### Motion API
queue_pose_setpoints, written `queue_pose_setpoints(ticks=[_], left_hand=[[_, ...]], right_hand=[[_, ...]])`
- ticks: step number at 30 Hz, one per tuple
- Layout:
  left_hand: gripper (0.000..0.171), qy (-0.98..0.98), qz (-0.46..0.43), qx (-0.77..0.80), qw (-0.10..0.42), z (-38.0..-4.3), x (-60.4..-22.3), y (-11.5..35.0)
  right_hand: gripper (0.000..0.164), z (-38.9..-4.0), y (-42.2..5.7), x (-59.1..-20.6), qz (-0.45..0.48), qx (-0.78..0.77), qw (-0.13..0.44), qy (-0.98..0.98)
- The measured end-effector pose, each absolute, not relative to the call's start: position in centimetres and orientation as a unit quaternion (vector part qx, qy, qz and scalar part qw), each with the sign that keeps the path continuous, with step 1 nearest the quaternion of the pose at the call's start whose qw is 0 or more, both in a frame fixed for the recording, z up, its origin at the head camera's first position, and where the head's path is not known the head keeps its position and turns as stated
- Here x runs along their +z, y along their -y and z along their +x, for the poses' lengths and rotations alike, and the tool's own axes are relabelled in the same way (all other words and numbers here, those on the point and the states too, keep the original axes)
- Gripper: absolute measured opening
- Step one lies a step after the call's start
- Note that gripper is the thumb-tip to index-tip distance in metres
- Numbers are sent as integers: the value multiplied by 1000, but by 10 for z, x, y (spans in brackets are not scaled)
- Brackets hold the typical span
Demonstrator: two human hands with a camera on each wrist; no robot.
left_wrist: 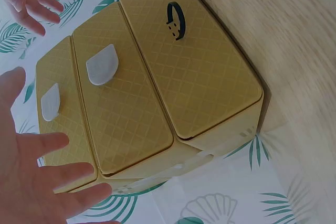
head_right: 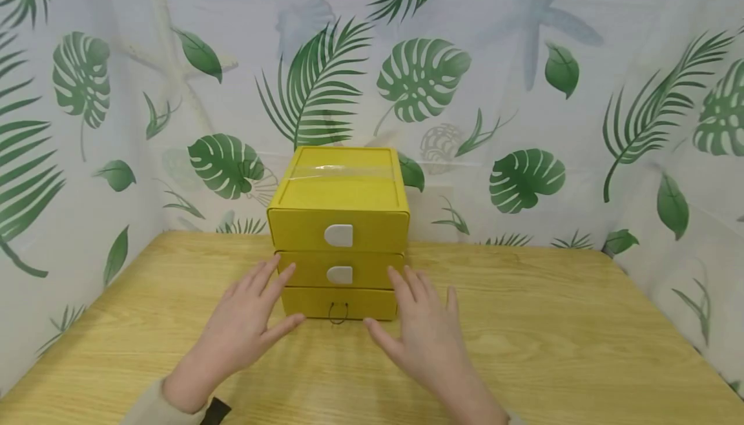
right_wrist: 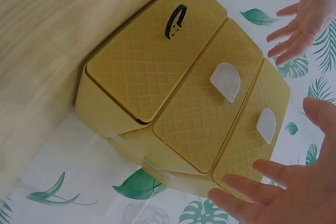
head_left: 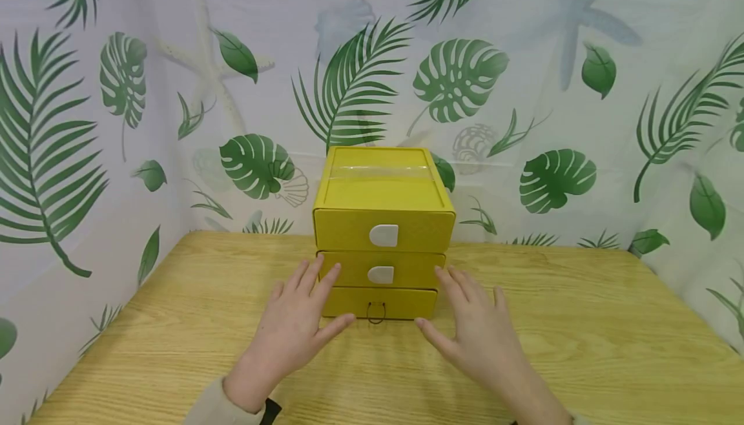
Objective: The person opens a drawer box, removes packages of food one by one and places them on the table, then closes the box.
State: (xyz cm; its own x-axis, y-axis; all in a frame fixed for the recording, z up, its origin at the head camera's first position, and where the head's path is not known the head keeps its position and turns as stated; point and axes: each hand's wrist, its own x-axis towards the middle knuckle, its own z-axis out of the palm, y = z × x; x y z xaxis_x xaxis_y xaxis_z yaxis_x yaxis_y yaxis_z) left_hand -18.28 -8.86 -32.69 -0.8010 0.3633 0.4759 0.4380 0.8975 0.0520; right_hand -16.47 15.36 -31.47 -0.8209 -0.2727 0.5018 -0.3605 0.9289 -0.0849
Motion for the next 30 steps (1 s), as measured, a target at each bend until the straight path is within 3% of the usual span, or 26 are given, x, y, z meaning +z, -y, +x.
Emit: queue_pose_setpoints(ticks=[7, 18, 30], left_hand=[[59, 929, -237, -91, 270, -184, -326, 89], [22, 914, -263, -73, 301, -186, -328, 90], [15, 891, -255, -147, 346, -197, -324, 95]], right_hand=[[56, -166, -155, -315, 181, 114, 298, 930], [38, -167, -155, -315, 200, 135, 348, 906], [27, -168, -155, -316, 184, 138, 349, 909]])
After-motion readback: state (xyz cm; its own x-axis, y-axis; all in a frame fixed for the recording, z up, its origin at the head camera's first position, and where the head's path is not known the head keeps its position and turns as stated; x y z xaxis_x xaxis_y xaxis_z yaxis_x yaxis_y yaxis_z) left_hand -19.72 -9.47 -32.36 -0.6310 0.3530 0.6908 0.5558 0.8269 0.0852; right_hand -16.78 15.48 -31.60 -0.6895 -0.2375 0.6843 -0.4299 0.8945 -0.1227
